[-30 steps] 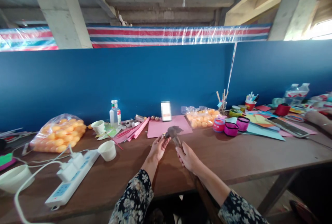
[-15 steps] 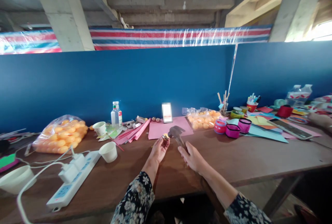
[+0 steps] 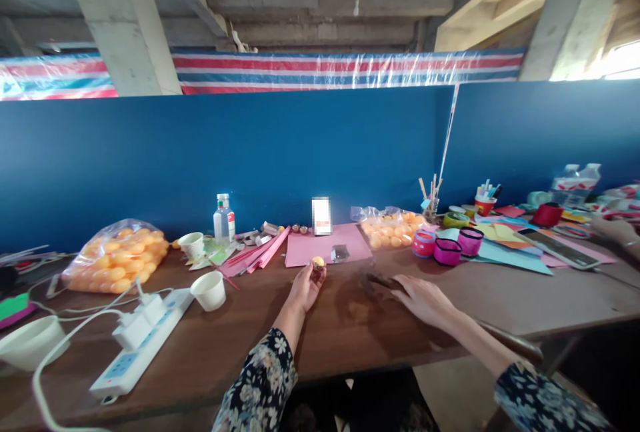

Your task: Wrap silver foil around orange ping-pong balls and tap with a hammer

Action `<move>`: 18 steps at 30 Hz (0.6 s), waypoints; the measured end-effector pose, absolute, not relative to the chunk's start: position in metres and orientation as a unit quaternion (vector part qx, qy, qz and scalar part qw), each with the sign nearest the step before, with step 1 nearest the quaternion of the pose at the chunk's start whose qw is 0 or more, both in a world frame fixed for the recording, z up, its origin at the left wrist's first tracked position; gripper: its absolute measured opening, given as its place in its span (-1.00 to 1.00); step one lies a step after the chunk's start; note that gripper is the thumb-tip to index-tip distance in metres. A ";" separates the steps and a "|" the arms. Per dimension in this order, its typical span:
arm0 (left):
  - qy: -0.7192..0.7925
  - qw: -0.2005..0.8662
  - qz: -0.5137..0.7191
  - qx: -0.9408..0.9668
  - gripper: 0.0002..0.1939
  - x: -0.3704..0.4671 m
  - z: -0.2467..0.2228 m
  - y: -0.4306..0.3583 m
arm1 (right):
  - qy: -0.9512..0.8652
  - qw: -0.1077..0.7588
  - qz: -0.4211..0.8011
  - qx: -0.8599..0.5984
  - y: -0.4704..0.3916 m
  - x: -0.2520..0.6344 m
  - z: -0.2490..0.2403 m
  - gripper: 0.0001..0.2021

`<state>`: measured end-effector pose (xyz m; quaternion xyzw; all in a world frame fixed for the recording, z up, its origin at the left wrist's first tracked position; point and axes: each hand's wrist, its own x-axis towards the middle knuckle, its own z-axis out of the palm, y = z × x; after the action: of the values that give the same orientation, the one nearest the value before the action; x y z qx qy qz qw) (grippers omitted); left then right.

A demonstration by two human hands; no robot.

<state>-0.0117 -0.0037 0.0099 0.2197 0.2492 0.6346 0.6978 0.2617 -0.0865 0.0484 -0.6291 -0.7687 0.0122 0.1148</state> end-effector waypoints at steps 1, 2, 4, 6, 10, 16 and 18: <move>0.250 0.699 0.634 0.217 -0.88 -0.012 0.010 -0.003 | -0.770 0.111 0.007 -0.628 -0.086 0.267 0.048 -0.73; 0.251 0.700 0.633 0.214 -0.89 -0.012 0.010 -0.003 | -0.771 0.108 0.003 -0.627 -0.085 0.273 0.047 -0.73; 0.253 0.704 0.631 0.207 -0.89 -0.012 0.009 -0.001 | -0.774 0.107 -0.005 -0.624 -0.085 0.283 0.046 -0.73; 0.255 0.705 0.629 0.204 -0.89 -0.012 0.007 0.000 | -0.774 0.105 -0.011 -0.624 -0.084 0.291 0.045 -0.73; 0.261 0.707 0.626 0.199 -0.91 -0.013 0.006 0.001 | -0.781 0.111 -0.020 -0.614 -0.080 0.302 0.038 -0.73; 0.262 0.710 0.625 0.191 -0.89 -0.013 0.008 0.000 | -0.794 0.128 -0.044 -0.592 -0.068 0.307 0.032 -0.73; 0.265 0.710 0.624 0.188 -0.89 -0.013 0.008 0.000 | -0.796 0.133 -0.051 -0.588 -0.063 0.308 0.031 -0.73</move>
<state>-0.0134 -0.0003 0.0081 0.1877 0.2653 0.6245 0.7102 0.3075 -0.0632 0.0310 -0.5885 -0.7958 -0.0512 0.1332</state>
